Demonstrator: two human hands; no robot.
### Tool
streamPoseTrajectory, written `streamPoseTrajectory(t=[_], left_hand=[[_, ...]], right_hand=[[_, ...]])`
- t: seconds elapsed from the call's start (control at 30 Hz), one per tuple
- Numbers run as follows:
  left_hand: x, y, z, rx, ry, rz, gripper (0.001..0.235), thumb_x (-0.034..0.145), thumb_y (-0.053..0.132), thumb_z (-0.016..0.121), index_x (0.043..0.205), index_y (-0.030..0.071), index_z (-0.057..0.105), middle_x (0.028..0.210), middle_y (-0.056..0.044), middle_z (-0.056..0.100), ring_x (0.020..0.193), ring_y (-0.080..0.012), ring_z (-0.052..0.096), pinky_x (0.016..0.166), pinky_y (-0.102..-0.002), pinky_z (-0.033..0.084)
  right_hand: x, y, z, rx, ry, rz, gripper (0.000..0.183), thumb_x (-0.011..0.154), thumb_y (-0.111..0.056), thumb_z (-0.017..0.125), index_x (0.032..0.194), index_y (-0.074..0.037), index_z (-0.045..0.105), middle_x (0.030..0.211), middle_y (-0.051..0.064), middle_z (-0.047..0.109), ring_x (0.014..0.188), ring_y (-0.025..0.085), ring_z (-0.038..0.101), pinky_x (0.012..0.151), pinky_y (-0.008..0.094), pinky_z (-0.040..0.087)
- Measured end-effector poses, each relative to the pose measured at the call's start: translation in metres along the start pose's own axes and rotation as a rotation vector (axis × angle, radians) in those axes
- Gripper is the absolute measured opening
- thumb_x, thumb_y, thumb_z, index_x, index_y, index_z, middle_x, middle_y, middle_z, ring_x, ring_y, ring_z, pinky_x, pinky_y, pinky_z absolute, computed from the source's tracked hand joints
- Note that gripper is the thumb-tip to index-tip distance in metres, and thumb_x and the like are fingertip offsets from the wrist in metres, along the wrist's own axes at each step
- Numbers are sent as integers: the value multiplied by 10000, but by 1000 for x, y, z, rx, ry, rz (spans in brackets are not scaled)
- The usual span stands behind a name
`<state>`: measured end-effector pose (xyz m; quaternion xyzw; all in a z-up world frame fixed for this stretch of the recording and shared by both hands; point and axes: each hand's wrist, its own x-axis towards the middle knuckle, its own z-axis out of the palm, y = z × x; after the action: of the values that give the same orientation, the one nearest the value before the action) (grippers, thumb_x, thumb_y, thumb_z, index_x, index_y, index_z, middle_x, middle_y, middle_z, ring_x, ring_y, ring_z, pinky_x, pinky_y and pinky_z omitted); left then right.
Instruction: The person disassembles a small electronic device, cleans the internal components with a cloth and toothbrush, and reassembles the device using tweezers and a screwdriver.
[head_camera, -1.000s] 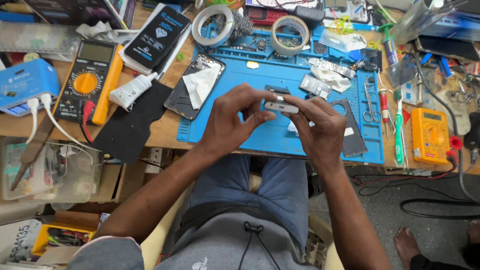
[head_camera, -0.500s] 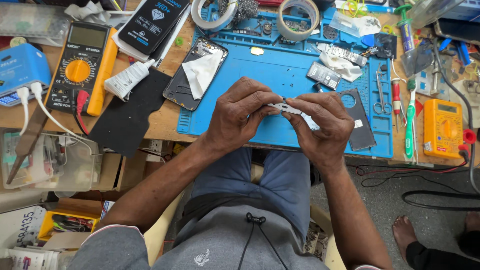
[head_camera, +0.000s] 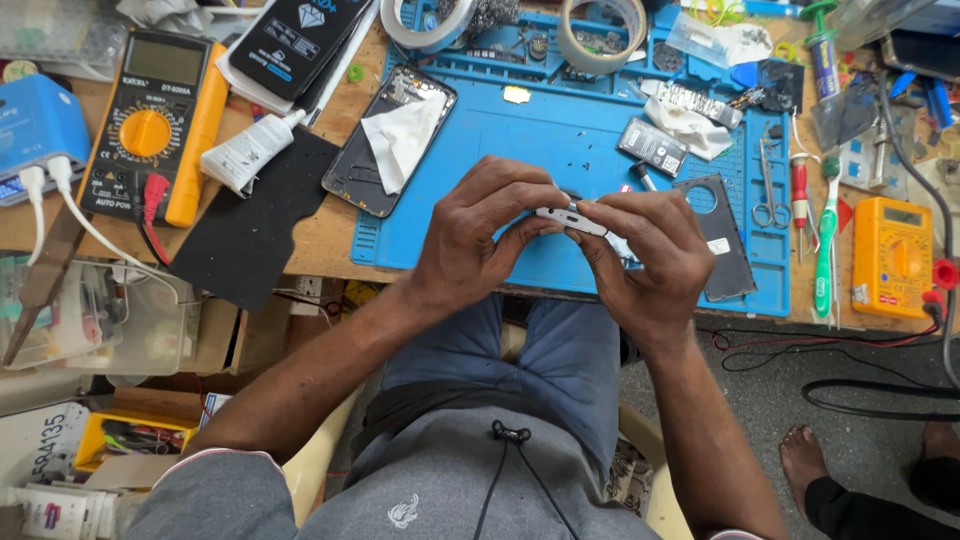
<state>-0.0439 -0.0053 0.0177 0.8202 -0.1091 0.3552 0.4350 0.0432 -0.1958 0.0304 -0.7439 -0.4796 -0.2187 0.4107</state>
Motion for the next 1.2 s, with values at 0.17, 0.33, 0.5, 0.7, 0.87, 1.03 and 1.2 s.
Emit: streamPoseTrajectory(t=[0.17,0.33,0.5,0.7,0.87,1.03,1.2], left_hand=[[-16,15,18,-1247,161,-755,564,1056,466,429,1539,178,387,1502,-38,513,1381,-203,533,1141,-361,503],[-27,-13,26,-1617,134,-729,602,1164,485,321,1531,22,439,1473,-173,566,1371,-271,563,1163,-436,509],[-26,-29,41,-1533,153,-690,547,1188,449,327,1521,38,463,1442,-167,591,1315,-236,599,1113,-398,545],[-32,-36,49,-1405,87,-608,542,1181,462,345,1520,55,463,1371,-181,620,1245,-216,648,1022,-347,618],[-31,-40,48,-1361,38,-618,544,1157,457,358,1519,62,450,1389,-184,620,1251,-215,650,1016,-352,620],[-26,-39,43,-1418,60,-621,546,1178,442,400,1539,37,454,1440,-193,604,1307,-232,624,1102,-384,575],[-17,-37,30,-1399,113,-634,564,1136,485,407,1505,62,462,1461,-187,579,1299,-255,620,1094,-425,561]], right_hand=[[-10,-3,13,-102,128,-208,280,871,-19,923,1108,-78,784,1107,52,749,976,216,672,840,341,553],[-15,-17,25,5,-97,-160,389,812,-90,920,1162,-78,750,1154,63,722,1041,257,669,895,394,533],[-7,-22,23,46,-195,24,384,832,-72,897,1180,-54,736,1126,83,696,1039,280,635,902,393,514],[-1,-12,23,84,-323,-15,324,820,-68,870,1087,-35,691,1079,91,681,1049,288,622,908,401,519],[8,-10,23,137,-361,-33,307,812,-74,875,1046,-44,678,1064,81,680,1029,278,622,890,398,519],[4,-6,18,150,-320,-20,343,806,-61,868,1098,-35,690,1088,94,680,1027,280,621,879,403,524],[1,-5,3,158,-151,228,226,942,31,769,1156,-28,730,1074,91,701,970,194,688,819,315,567]])
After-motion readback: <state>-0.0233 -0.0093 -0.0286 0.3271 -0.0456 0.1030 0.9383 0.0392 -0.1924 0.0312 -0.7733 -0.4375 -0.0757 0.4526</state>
